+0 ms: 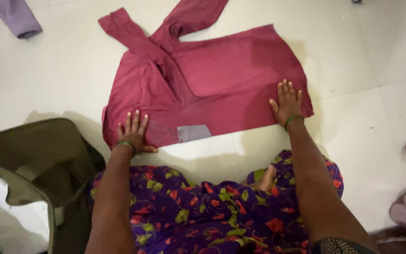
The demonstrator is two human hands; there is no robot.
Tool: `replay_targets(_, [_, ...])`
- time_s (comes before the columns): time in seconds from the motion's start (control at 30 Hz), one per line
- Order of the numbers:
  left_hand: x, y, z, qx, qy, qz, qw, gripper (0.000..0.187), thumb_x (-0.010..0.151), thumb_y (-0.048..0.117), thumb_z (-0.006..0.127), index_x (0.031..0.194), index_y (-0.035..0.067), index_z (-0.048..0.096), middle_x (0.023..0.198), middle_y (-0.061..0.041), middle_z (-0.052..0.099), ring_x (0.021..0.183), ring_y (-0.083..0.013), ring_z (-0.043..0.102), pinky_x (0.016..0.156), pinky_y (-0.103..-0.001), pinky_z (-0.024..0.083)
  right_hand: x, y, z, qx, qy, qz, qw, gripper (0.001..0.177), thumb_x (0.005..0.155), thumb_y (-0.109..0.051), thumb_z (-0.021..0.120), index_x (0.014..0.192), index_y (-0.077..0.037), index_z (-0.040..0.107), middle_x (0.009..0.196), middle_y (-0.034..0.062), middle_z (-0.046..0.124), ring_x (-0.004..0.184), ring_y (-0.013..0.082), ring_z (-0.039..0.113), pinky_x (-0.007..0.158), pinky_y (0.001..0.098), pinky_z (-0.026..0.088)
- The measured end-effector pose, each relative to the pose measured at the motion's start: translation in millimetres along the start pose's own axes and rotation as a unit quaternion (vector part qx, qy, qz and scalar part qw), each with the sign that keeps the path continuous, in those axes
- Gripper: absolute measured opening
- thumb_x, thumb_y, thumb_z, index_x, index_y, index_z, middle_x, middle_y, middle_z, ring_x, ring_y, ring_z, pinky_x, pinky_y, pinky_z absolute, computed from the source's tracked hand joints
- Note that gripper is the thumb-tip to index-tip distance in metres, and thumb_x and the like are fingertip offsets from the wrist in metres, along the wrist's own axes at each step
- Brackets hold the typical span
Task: The person smooths out a red shirt on the floor, folds the sleeves toward the center, and kemudian rolls the garment into a rectangular shape.
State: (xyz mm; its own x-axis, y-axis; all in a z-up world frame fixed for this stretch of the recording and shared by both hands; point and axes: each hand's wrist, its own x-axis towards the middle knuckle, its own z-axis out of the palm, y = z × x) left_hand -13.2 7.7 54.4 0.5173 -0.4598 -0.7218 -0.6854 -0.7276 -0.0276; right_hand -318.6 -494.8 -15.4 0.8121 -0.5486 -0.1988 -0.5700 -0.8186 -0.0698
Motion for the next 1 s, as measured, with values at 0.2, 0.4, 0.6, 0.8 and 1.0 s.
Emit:
replay_targets(0.2, [-10, 15, -7, -0.011, 0.005, -0.033, 0.999, 0.144, 0.059, 0.088, 0.072, 0.165, 0.033, -0.009, 0.172, -0.004, -0.019, 0.157, -0.0303, -0.019, 0.123, -0.065, -0.001, -6, -4, -7, 0.009, -0.008, 0.013, 1.000, 0.078, 0.103, -0.057, 0.021, 0.165, -0.013, 0.005, 0.173, 0.0057, -0.001, 0.159, 0.0230, -0.004, 0.126, 0.0537, -0.004])
replay_targets(0.4, [3, 45, 9, -0.033, 0.258, 0.063, 0.963, 0.093, 0.097, 0.076, 0.035, 0.165, 0.021, 0.005, 0.174, -0.003, -0.005, 0.161, -0.0206, -0.006, 0.128, -0.055, 0.003, -3, -7, -13, 0.001, -0.047, 0.041, 0.998, 0.077, 0.101, -0.058, 0.019, 0.164, -0.017, 0.002, 0.173, 0.0032, -0.004, 0.158, 0.0208, -0.009, 0.124, 0.0550, -0.006])
replay_targets(0.6, [-9, 46, 8, -0.030, 0.037, 0.101, 0.994, 0.096, 0.093, 0.074, 0.038, 0.164, 0.028, -0.007, 0.172, -0.001, -0.019, 0.157, -0.0232, -0.017, 0.124, -0.056, -0.003, -5, -3, -5, -0.003, -0.030, 0.035, 0.999, 0.078, 0.102, -0.059, 0.019, 0.165, -0.017, 0.001, 0.174, 0.0019, -0.006, 0.159, 0.0200, -0.011, 0.125, 0.0579, -0.005])
replay_targets(0.8, [-17, 3, 0, -0.041, -0.002, -0.050, 0.998, 0.135, 0.067, 0.091, 0.059, 0.163, 0.032, -0.015, 0.169, -0.004, -0.027, 0.155, -0.0274, -0.023, 0.122, -0.063, -0.002, -5, -4, -8, 0.003, -0.040, 0.040, 0.998, 0.078, 0.099, -0.062, 0.016, 0.163, -0.020, 0.000, 0.173, 0.0001, -0.008, 0.157, 0.0179, -0.012, 0.124, 0.0575, -0.005])
replay_targets(1.0, [-21, -5, -2, -0.018, 0.016, -0.048, 0.999, 0.136, 0.065, 0.090, 0.063, 0.164, 0.033, -0.012, 0.171, 0.000, -0.023, 0.157, -0.0267, -0.019, 0.122, -0.067, 0.000, -2, -3, -8, 0.016, -0.047, 0.046, 0.998, 0.080, 0.100, -0.063, 0.018, 0.164, -0.019, 0.001, 0.173, 0.0004, -0.007, 0.159, 0.0190, -0.011, 0.125, 0.0587, -0.003])
